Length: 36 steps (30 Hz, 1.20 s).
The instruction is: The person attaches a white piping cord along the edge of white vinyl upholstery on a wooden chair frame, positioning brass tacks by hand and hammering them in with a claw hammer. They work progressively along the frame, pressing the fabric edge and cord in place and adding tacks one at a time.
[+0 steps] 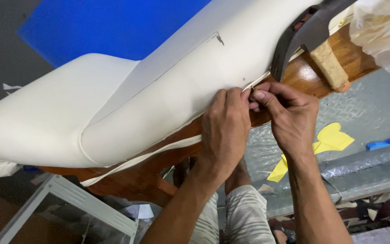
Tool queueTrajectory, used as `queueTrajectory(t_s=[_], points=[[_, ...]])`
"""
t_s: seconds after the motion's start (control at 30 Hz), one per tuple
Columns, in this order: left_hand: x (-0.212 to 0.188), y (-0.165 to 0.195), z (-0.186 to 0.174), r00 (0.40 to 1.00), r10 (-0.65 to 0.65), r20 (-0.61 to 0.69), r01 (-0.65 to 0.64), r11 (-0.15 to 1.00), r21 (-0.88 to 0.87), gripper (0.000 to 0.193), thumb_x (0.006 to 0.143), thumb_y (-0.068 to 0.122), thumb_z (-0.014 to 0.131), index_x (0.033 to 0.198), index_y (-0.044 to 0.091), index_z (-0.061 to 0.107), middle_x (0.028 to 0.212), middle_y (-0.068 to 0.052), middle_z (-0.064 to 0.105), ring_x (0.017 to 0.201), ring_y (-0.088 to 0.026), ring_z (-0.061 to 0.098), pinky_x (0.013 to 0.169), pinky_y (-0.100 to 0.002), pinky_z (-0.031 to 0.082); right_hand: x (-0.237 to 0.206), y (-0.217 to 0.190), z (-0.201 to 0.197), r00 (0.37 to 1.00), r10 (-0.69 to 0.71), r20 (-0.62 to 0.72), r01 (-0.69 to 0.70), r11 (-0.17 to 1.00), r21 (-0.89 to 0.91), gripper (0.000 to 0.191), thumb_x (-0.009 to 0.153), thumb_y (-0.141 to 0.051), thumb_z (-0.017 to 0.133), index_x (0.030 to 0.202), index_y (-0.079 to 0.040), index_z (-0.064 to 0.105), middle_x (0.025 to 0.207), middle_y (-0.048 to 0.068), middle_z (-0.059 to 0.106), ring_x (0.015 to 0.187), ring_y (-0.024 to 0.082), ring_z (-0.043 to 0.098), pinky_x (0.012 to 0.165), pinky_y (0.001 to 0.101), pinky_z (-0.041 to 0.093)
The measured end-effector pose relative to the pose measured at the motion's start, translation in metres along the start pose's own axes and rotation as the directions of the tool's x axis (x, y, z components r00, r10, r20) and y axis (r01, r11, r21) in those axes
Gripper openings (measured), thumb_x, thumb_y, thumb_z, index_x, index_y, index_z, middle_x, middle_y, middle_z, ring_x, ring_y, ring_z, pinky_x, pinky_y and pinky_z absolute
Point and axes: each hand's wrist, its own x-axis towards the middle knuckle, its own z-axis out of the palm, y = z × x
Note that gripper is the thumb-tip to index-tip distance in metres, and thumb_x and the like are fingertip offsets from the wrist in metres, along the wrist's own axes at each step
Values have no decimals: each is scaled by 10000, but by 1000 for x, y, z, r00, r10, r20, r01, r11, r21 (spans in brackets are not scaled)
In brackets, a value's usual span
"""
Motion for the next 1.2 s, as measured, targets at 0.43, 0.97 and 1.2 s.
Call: queueTrajectory(t_s=[0.43,0.97,1.2], points=[[-3,-10,5,999,32,2,-32,999,23,142,1039,76,635,963,-44,640,838,-170,656,683,-260,707,565,-357,565,3,2,1,1000,16,25,-16,1000,-4,94,1004,1,714,1058,75,737,903,64,729,780,92,677,720,219,582],[2,-11,1,1000,11,21,-10,1000,-10,151,1044,77,629,947,-38,612,837,-167,638,675,-263,692,568,-361,553,6,0,5,999,37,15,-36,998,-48,98,998,8,706,1065,72,738,899,70,736,773,96,682,711,225,586],[2,-11,1,1000,8,20,-8,999,-41,135,1053,67,617,971,-40,614,861,-165,642,699,-263,687,590,-364,557,6,-8,10,1000,-2,-13,0,985,-172,91,996,1,713,1055,54,756,886,76,746,764,100,687,702,228,586]])
